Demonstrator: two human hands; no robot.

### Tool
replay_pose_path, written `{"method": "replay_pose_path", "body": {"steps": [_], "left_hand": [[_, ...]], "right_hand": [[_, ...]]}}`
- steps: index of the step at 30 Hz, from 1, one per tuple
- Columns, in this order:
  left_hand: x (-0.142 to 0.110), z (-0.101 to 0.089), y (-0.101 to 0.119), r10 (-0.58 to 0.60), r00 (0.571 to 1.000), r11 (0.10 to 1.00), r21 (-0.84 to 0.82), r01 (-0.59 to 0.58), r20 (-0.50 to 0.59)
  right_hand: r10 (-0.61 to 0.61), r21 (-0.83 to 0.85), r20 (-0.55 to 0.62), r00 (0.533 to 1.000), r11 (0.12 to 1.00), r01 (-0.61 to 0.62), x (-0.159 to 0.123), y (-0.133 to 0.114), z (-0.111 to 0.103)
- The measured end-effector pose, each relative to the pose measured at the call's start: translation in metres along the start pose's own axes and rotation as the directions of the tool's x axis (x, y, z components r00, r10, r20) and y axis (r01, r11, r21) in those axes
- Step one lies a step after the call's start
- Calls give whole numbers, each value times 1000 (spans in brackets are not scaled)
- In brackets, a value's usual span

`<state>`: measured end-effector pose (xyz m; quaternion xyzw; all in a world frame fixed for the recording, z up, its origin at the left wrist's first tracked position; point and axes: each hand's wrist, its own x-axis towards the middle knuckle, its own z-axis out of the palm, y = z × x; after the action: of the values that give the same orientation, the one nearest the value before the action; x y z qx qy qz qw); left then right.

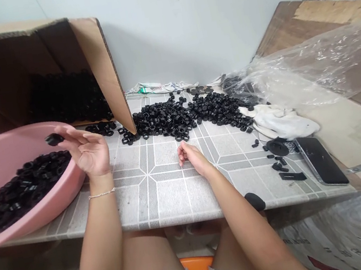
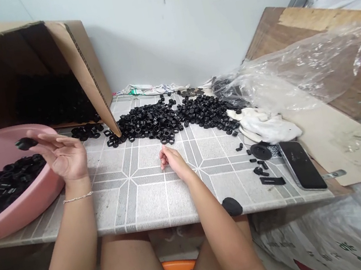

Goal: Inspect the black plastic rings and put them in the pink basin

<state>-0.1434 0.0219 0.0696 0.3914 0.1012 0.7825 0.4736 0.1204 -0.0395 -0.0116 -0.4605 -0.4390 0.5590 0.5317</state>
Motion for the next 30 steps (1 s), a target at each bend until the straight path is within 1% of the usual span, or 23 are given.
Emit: {"method": "replay_pose_path", "body": {"steps": [2, 4, 6, 7, 8, 9, 10, 11, 12, 13, 14, 15, 16, 17, 18, 19, 20, 22, 23, 24, 25, 28, 30], "left_hand": [[4, -3, 2, -25, 1000, 995, -93, 24, -2], [8, -5, -1, -88, 995, 986, -148, 81, -41], [10, -6, -10, -179, 979, 980, -108, 168, -96], [9, -6, -17, -230, 966, 973, -37, 227, -118], [7, -6, -26, -277, 952, 955, 69, 287, -130], [1, -4, -36, -324, 939, 915, 213, 342, -116], [-6, -2, -47, -358, 929, 853, 374, 365, -90], [-16, 1, -59, -395, 919, 757, 559, 340, -24], [-28, 4, -70, -429, 901, 641, 726, 250, 69], [-41, 8, -79, -458, 870, 529, 843, 99, 186], [-54, 12, -87, -493, 813, 441, 894, -74, 310], [-65, 16, -93, -545, 723, 389, 892, -231, 425], [-75, 20, -98, -590, 625, 370, 859, -354, 511], [-83, 23, -100, -624, 536, 368, 819, -440, 568], [-89, 24, -101, -648, 471, 366, 787, -496, 598], [-92, 25, -101, -664, 433, 361, 768, -529, 610], [-93, 26, -100, -674, 419, 349, 762, -546, 608], [-93, 25, -98, -683, 428, 323, 770, -550, 592], [-92, 24, -97, -682, 435, 321, 775, -544, 587], [-91, 24, -97, -679, 441, 326, 779, -536, 587], [-90, 24, -97, -672, 447, 335, 781, -527, 590], [-92, 25, -97, -639, 468, 365, 776, -514, 610], [-93, 25, -98, -624, 482, 363, 774, -519, 616]], "right_hand": [[-2, -7, -4, 1000, 1000, 2, -1, -1, 1], [-4, -14, -4, 1000, 1000, 4, -2, -2, 2], [-7, -27, 1, 1000, 1000, 7, -2, -2, 2], [-14, -36, -3, 1000, 999, 14, -2, -2, 1], [-26, -54, -15, 1000, 998, 26, -1, -1, 0], [-46, -88, -38, 998, 995, 42, 0, 0, -2], [-75, -144, -76, 994, 988, 64, 1, 2, -4], [-117, -222, -126, 985, 971, 87, 2, 4, -7], [-176, -317, -180, 968, 942, 112, 3, 5, -10], [-247, -421, -227, 942, 897, 134, 4, 7, -14], [-326, -522, -261, 909, 840, 151, 5, 9, -18], [-402, -611, -280, 872, 775, 161, 6, 10, -21], [-465, -685, -283, 839, 710, 162, 7, 12, -24], [-510, -746, -272, 816, 648, 156, 8, 13, -27], [-535, -794, -250, 807, 590, 145, 8, 15, -29], [-542, -832, -221, 811, 539, 133, 9, 16, -30], [-533, -861, -183, 826, 492, 127, 9, 17, -31], [-491, -894, -108, 864, 427, 132, 10, 19, -32], [-476, -897, -86, 876, 419, 139, 10, 19, -31], [-468, -890, -74, 880, 430, 154, 9, 19, -30], [-468, -869, -67, 881, 461, 179, 8, 20, -29], [-472, -740, -14, 881, 598, 308, 5, 20, -20], [-465, -648, 36, 885, 663, 375, 5, 20, -14]]}}
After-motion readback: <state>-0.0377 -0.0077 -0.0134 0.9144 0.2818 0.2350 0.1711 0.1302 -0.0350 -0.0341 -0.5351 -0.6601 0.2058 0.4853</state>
